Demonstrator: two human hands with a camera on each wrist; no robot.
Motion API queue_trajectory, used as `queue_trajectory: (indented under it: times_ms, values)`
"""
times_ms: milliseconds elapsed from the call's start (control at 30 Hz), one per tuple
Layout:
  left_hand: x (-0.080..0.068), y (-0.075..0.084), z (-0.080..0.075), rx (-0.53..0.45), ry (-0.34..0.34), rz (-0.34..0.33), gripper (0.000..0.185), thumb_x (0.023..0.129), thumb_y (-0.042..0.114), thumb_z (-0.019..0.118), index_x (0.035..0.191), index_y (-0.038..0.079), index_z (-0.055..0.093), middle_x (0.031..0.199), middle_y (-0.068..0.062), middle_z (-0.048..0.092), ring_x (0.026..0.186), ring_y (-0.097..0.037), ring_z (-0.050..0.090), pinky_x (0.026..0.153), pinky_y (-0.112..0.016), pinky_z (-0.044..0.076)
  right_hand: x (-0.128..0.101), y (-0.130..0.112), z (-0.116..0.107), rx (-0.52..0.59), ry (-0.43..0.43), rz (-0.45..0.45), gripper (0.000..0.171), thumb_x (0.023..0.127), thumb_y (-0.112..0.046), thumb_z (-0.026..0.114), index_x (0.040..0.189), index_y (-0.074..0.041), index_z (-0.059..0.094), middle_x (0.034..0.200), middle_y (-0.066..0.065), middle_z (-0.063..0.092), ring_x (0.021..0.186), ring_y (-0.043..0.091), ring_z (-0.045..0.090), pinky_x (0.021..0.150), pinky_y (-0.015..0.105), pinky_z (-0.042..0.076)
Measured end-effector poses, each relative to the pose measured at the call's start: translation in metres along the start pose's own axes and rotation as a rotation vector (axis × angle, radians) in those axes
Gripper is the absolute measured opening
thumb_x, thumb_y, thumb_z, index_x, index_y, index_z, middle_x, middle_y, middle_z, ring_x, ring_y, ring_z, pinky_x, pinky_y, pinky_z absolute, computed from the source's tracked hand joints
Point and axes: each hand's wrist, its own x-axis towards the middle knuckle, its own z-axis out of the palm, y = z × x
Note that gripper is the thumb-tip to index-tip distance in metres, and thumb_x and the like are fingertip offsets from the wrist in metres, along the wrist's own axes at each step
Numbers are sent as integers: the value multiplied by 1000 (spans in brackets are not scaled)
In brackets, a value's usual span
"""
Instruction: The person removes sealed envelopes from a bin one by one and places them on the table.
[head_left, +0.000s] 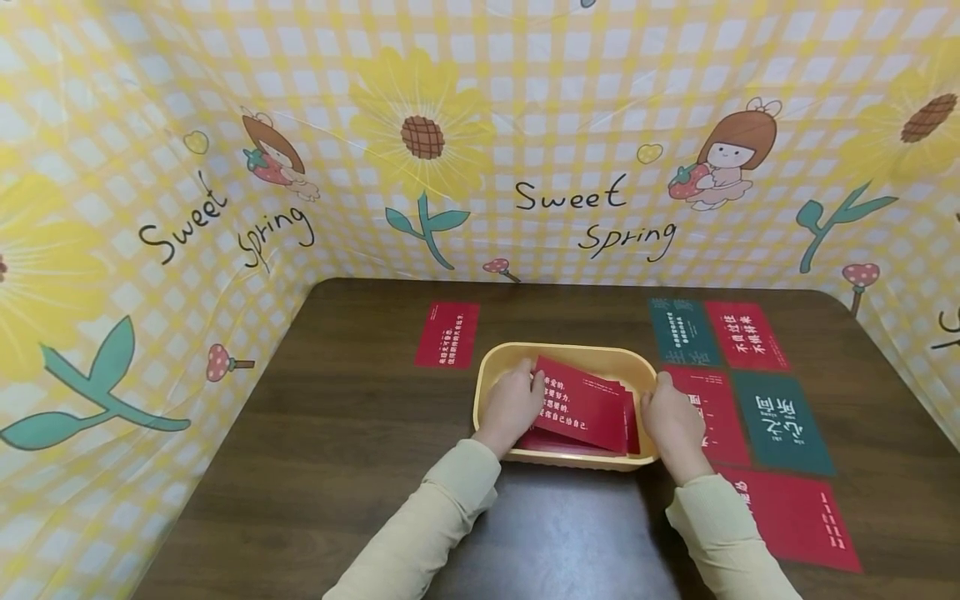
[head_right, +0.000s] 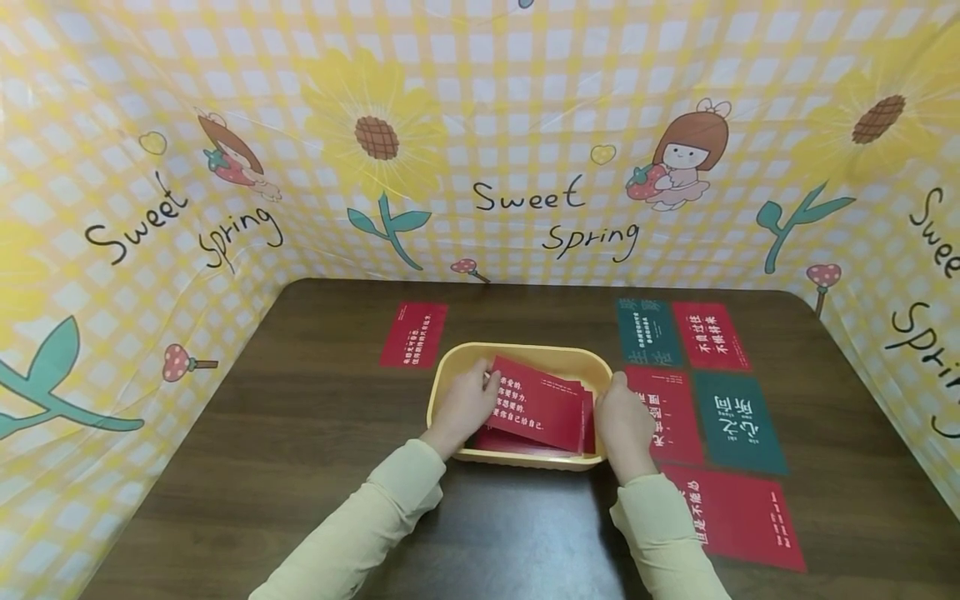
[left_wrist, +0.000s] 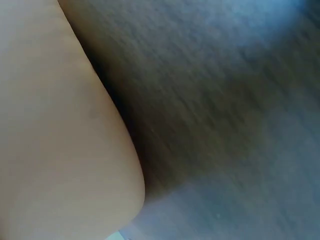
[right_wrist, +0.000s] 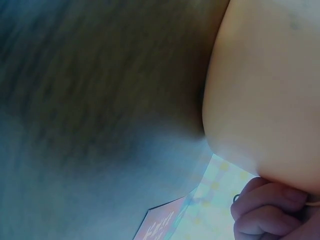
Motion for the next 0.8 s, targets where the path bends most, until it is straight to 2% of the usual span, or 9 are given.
queue_trajectory:
  times_ms: [100, 200, 300, 400, 500, 633, 700, 800]
  values:
    - [1, 0, -3, -62, 33, 9, 16, 98, 24, 50, 98, 10, 58, 68, -6, 61, 57, -17, 54, 49, -28, 39, 0, 0, 0, 3, 3, -2, 36, 95, -17, 50, 121, 6, 41, 104, 32, 61, 79, 39, 61, 72, 52, 52]
    - [4, -3, -9, -123, 88, 14, 17, 99, 24, 49, 101, 9, 58, 74, -4, 64, 59, -12, 53, 51, -24, 40, -1, 0, 0, 10, 6, 4, 35, 95, -17, 49, 121, 6, 41, 105, 32, 60, 80, 39, 61, 74, 53, 52]
    - [5, -9, -19, -187, 186, 17, 21, 99, 25, 49, 108, 7, 57, 85, -8, 67, 70, -16, 59, 61, -30, 48, -1, 0, 0, 14, 2, 5, 35, 95, -17, 48, 121, 6, 40, 105, 33, 60, 82, 41, 61, 74, 54, 51]
    - [6, -21, -32, -292, 321, -17, 25, 100, 25, 47, 112, 4, 53, 87, -14, 65, 75, -25, 60, 67, -39, 51, -1, 0, 0, 13, -2, 3, 36, 94, -17, 48, 122, 5, 40, 105, 33, 60, 84, 43, 62, 75, 56, 51]
    - [14, -36, -43, -437, 490, -140, 26, 102, 26, 42, 113, 3, 48, 86, -20, 63, 77, -31, 62, 68, -44, 52, -2, 0, -1, 7, 10, -1, 35, 94, -17, 49, 120, 4, 41, 104, 33, 61, 85, 44, 62, 72, 55, 51]
    - [27, -59, -57, -692, 717, -400, 26, 103, 24, 36, 113, 1, 43, 93, -24, 62, 82, -32, 61, 71, -42, 50, -2, 1, -2, -1, 24, -11, 33, 93, -16, 49, 117, 4, 41, 100, 33, 61, 82, 44, 62, 69, 54, 51]
    - [30, -73, -65, -812, 789, -529, 26, 103, 24, 35, 115, 2, 43, 101, -24, 61, 87, -29, 59, 76, -38, 48, -3, 0, -2, -2, 15, -9, 33, 93, -17, 49, 117, 4, 41, 99, 32, 61, 81, 43, 62, 71, 55, 51]
    - [30, -95, -75, -982, 839, -666, 25, 103, 23, 36, 117, 3, 43, 114, -19, 57, 94, -21, 56, 79, -27, 45, -4, 0, -1, -1, 15, -10, 32, 93, -17, 49, 117, 4, 41, 99, 32, 61, 81, 43, 61, 71, 55, 51]
